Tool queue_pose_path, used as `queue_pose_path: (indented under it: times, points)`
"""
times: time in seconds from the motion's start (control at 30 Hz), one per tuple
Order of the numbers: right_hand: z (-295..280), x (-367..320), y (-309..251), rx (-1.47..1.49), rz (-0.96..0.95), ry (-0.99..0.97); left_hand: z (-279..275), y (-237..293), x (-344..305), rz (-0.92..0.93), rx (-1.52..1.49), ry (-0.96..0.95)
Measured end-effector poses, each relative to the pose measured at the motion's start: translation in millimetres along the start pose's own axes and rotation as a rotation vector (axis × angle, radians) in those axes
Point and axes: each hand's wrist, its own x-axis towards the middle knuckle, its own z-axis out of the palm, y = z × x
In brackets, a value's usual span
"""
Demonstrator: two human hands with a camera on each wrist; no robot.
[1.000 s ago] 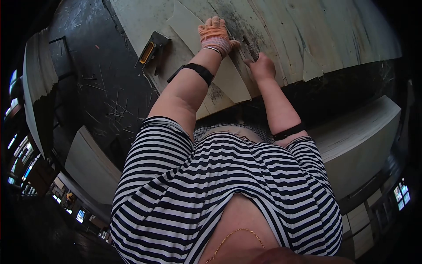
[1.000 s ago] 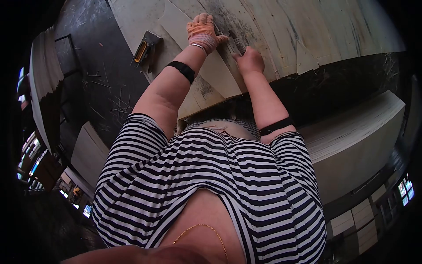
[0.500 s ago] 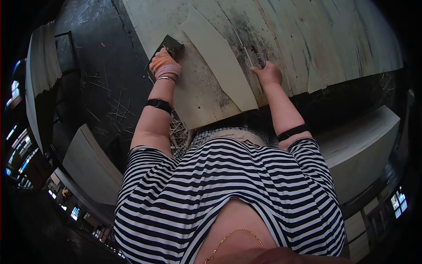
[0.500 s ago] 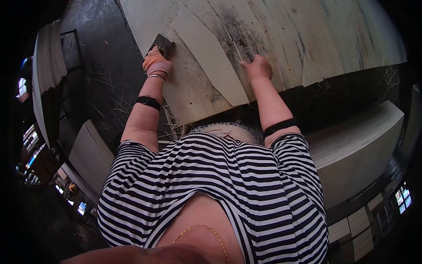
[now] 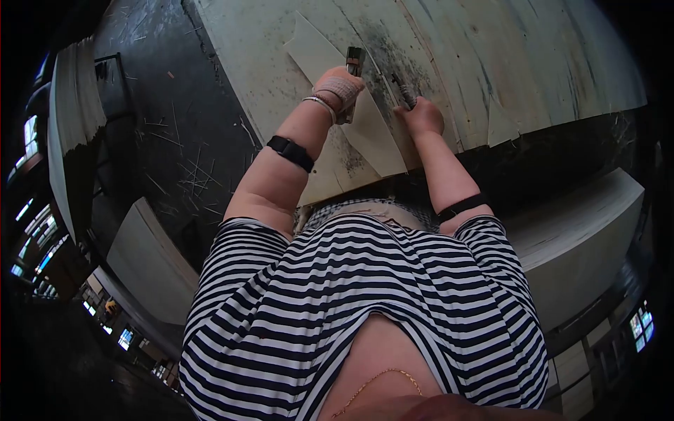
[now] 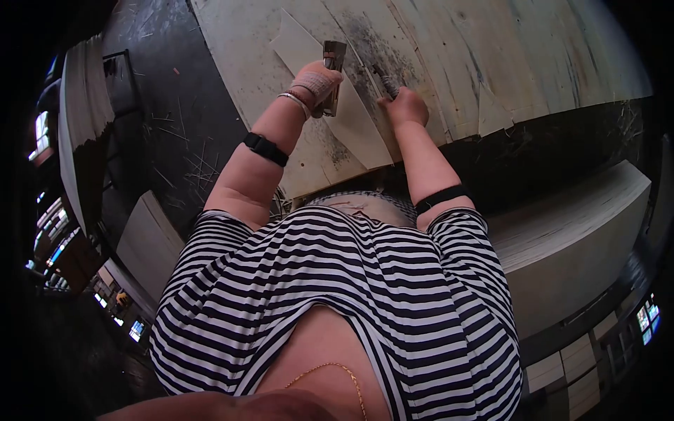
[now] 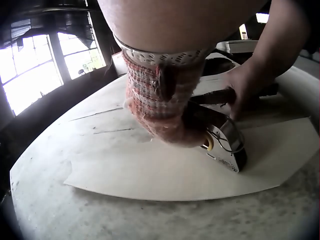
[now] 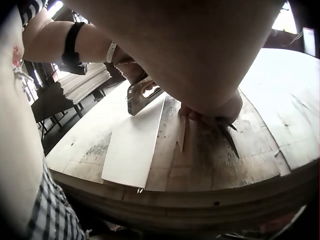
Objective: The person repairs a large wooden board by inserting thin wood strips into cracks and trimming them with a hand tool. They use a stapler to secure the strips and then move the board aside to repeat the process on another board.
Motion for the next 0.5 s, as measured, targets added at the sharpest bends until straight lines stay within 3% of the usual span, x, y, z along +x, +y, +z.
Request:
queue_pose_path:
  times: [0.1,0.23,0.4,0.5]
  points:
    - [-0.9,-1.7,-1.3,0.03,-0.001,0.006,9.9,30.5,2.3,-0.069,0.124,-0.064]
    - [1.1,-0.4,0.7,0.058,0.011,-0.012,20.1,31.8,4.0,-0.112,0.107,-0.064]
    - [-0.8,-2.9,-0.1,0.074,0.011,-0.006,35.4,26.0,2.1,-0.089,0.013,0.143]
    - [-1.7,-2.4,0.7,0.076,0.01,-0.018,37.8,22.7,3.4,-0.064,-0.054,0.134]
